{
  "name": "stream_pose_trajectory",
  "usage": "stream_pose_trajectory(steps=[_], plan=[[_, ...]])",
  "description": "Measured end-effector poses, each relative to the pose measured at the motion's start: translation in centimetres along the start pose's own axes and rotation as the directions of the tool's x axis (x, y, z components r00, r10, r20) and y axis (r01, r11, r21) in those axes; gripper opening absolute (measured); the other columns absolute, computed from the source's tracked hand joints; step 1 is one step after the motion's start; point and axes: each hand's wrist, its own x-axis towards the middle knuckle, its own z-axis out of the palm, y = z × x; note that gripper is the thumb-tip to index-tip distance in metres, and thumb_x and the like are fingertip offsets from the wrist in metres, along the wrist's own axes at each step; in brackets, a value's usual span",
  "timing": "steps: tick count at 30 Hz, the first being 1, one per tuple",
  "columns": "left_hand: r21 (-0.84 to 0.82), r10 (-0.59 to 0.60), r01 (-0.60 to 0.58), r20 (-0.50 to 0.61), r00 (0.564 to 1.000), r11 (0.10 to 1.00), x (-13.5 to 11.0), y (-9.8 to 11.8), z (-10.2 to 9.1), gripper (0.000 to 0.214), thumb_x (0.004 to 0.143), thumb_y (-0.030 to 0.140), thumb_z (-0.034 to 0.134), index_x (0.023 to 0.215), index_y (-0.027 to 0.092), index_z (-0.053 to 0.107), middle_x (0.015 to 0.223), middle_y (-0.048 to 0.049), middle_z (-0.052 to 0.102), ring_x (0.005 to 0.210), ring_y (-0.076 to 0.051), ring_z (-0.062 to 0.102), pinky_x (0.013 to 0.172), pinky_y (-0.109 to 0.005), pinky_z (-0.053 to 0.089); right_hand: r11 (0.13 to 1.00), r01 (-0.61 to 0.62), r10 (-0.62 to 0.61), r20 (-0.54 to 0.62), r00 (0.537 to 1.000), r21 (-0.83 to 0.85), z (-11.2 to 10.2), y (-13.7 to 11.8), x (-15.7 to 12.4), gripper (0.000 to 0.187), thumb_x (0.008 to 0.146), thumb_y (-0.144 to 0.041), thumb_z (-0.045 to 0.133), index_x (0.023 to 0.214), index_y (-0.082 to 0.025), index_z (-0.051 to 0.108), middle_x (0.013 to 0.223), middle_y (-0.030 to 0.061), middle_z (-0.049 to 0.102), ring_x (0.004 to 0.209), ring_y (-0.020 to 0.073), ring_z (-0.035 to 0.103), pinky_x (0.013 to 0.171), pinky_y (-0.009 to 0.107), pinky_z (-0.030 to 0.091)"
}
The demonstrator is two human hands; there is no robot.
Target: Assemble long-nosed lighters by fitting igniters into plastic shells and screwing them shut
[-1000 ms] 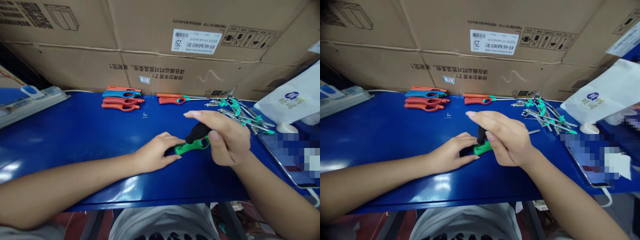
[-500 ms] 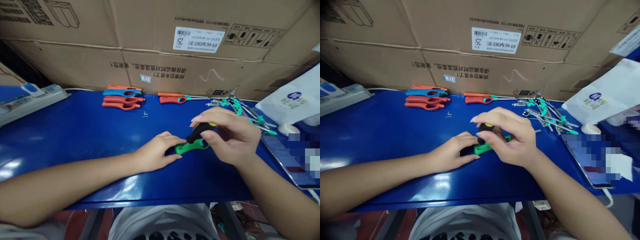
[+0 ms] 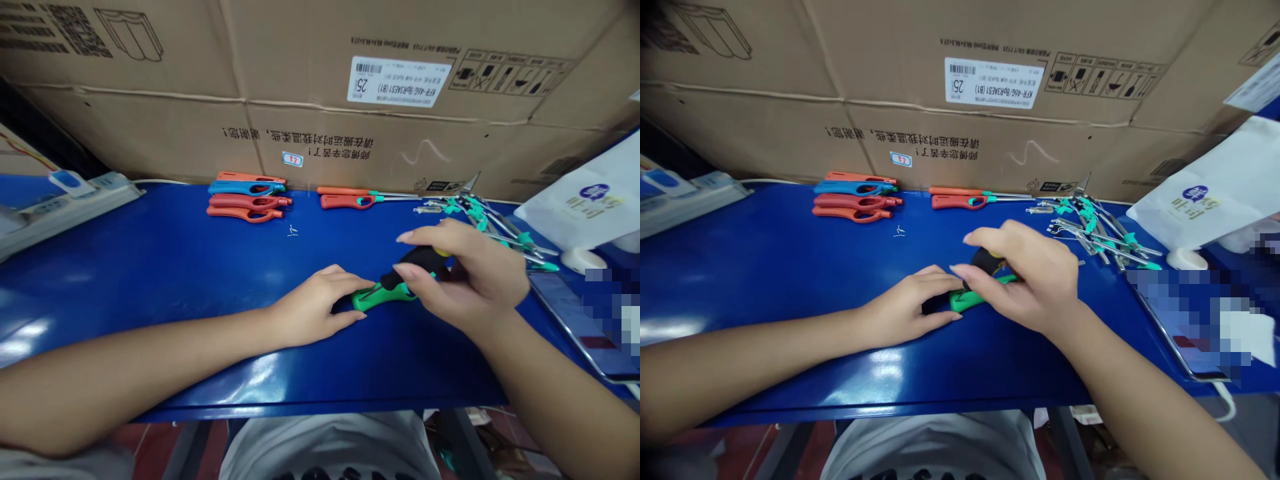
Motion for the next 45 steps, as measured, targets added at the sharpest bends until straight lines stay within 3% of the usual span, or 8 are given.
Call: stream_pose_trajectory(steps=[4,10,17,23,31,37,42,45], plan=[[0.000,-0.015,0.015,0.000,1.000,1.000,0.0,0.0,0.0,0.030,0.092,0.023,0.071,0.122,0.019,0.066,0.119,-0.0079,0.073,0.108,-0.023,0.064,0.099,-0.038,0.048,0.985,-0.086,0.053,0.213,0.976,0.150,-0.1,-0.7,0.0,0.041,0.106,-0.023,0.038,0.143,-0.025,0.055,0.120,0.0090,0.072,0.098,0.0204,0.072,0.084,0.034,0.058],[-0.035,0.023,-0.023,0.005,1.000,0.999,0.1,-0.1,0.0,0.027,0.093,0.019,0.069,0.120,0.021,0.066,0.120,-0.0050,0.073,0.107,-0.021,0.064,0.100,-0.036,0.046,0.997,0.075,-0.073,0.154,0.985,-0.006,-0.3,-1.1,0.3,0.028,0.093,-0.033,0.070,0.120,-0.024,0.067,0.078,0.0021,0.070,0.066,0.0155,0.064,0.057,0.026,0.050],[0.012,-0.007,0.007,-0.001,1.000,1.000,0.0,0.0,0.0,0.027,0.092,0.021,0.071,0.119,0.019,0.067,0.118,-0.0067,0.072,0.104,-0.023,0.062,0.095,-0.037,0.047,0.943,-0.127,0.065,0.205,0.977,0.308,0.1,-1.4,0.3,0.037,0.102,-0.019,0.048,0.137,-0.023,0.059,0.110,0.0081,0.073,0.092,0.0182,0.070,0.076,0.032,0.058],[0.021,0.002,-0.002,0.005,1.000,1.000,0.1,0.3,0.1,0.028,0.094,0.021,0.068,0.122,0.018,0.066,0.117,-0.0071,0.073,0.100,-0.021,0.064,0.094,-0.036,0.047,0.991,0.081,-0.074,0.062,0.995,-0.110,-0.3,-1.1,0.3,0.025,0.091,-0.021,0.068,0.116,-0.026,0.069,0.078,0.0022,0.070,0.065,0.0157,0.063,0.056,0.028,0.050],[0.024,0.025,-0.025,-0.009,1.000,0.999,0.0,0.1,0.2,0.017,0.094,0.021,0.069,0.111,0.018,0.069,0.109,-0.0053,0.074,0.098,-0.021,0.063,0.092,-0.036,0.047,0.972,-0.089,0.050,0.182,0.982,0.218,0.4,-1.4,0.2,0.042,0.096,-0.014,0.055,0.137,-0.023,0.059,0.111,0.0070,0.074,0.089,0.0181,0.071,0.074,0.031,0.059],[0.016,0.045,-0.045,-0.019,0.999,0.999,0.1,0.1,0.3,0.013,0.095,0.019,0.068,0.108,0.018,0.070,0.108,-0.0047,0.074,0.093,-0.019,0.062,0.088,-0.033,0.048,0.996,0.076,-0.073,0.049,0.996,-0.052,0.6,-1.4,0.2,0.041,0.088,-0.019,0.074,0.128,-0.026,0.065,0.089,0.0017,0.076,0.074,0.0168,0.069,0.065,0.027,0.056],[0.030,0.020,-0.020,0.017,1.000,0.999,0.1,0.3,0.2,0.013,0.096,0.022,0.067,0.108,0.018,0.070,0.104,-0.0054,0.075,0.094,-0.020,0.062,0.090,-0.035,0.048,0.957,-0.175,0.113,0.260,0.959,0.233,0.1,-1.3,-0.2,0.050,0.102,-0.021,0.047,0.152,-0.028,0.044,0.126,0.0085,0.070,0.091,0.0175,0.071,0.071,0.030,0.059],[0.036,0.026,-0.026,0.014,1.000,0.999,0.0,0.2,0.2,0.019,0.096,0.022,0.067,0.115,0.018,0.069,0.113,-0.0061,0.075,0.098,-0.021,0.063,0.093,-0.037,0.048,0.940,-0.221,0.166,0.219,0.962,0.258,0.2,-1.2,0.0,0.038,0.099,-0.022,0.057,0.136,-0.026,0.060,0.107,0.0056,0.074,0.081,0.0159,0.070,0.060,0.026,0.055]])
